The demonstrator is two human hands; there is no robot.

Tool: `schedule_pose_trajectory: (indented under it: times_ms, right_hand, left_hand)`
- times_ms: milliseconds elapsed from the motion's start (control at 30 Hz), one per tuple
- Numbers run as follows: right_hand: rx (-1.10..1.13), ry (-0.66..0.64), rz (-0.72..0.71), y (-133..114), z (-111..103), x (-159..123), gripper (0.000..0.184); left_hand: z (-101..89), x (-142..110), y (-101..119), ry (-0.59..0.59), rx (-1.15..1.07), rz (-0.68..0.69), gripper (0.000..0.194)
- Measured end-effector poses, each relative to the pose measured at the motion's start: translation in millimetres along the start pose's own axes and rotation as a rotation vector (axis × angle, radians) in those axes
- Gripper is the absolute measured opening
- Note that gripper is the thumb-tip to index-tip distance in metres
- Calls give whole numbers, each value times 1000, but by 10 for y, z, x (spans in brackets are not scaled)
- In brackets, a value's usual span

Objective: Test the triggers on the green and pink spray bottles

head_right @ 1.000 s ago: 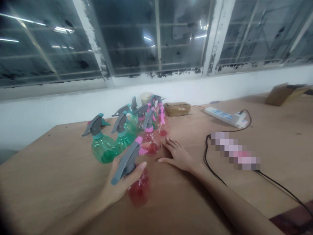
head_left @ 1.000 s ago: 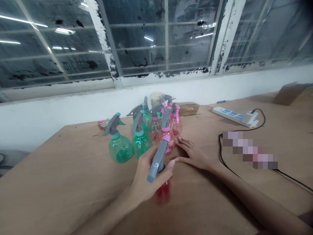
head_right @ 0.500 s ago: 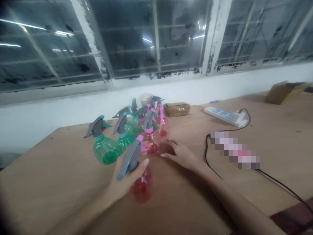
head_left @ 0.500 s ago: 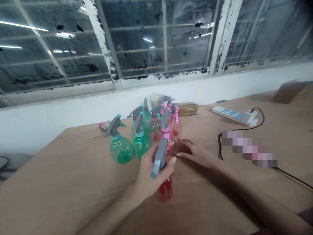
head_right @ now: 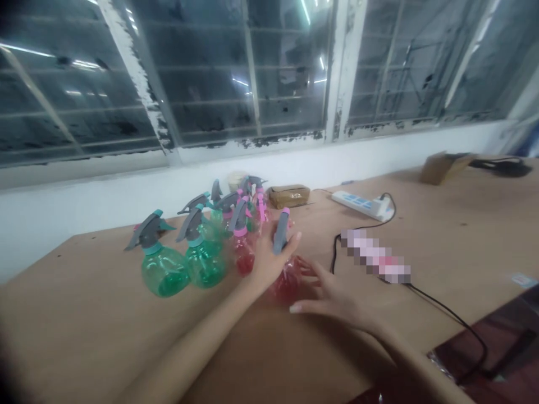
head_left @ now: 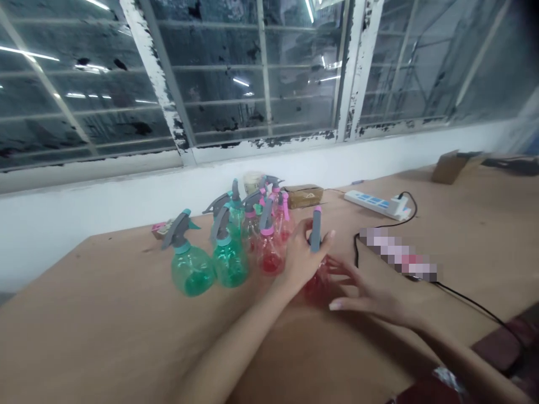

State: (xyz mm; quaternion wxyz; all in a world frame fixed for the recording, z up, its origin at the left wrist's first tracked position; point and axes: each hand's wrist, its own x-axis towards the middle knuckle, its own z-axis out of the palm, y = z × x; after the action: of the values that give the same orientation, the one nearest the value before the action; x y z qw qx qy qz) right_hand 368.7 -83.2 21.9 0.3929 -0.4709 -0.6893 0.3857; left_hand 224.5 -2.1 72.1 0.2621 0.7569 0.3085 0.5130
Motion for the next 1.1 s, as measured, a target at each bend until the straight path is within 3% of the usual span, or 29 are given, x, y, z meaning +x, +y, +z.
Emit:
schedule_pose_trajectory:
  times_ms: [133,300,433,700,833,900,967,1100]
  right_hand:
    - [-56,254,-10,159,143,232,72]
    - [-53,191,-28,216,89,478,68]
    - [17,159,-45,237,34,569,66]
    - [11,277,-20,430,-134,840,75]
    - [-96,301,24,475,-167,905,88]
    - [-243,408,15,437,-197,880,98]
    - [-380,580,-72,308,-254,836,97]
    - [-555,846,-380,-247,-394,855,55]
  left_hand:
    - [138,148,-68,0,-5,1,30]
    - [30,217,-150,-36,0,-34,54]
    - [-83,80,-158,-72,38,-1,73]
    - [-496,-618,-215,-144,263,-4,26]
    - [-650,-866,-327,-155,353,-55,21]
    - [-673,-910,-336,-155,366,-71,21]
    - [-672,-919,-319,-169,383,-78,20]
    - [-654,-908,-286,-213,406,-59,21]
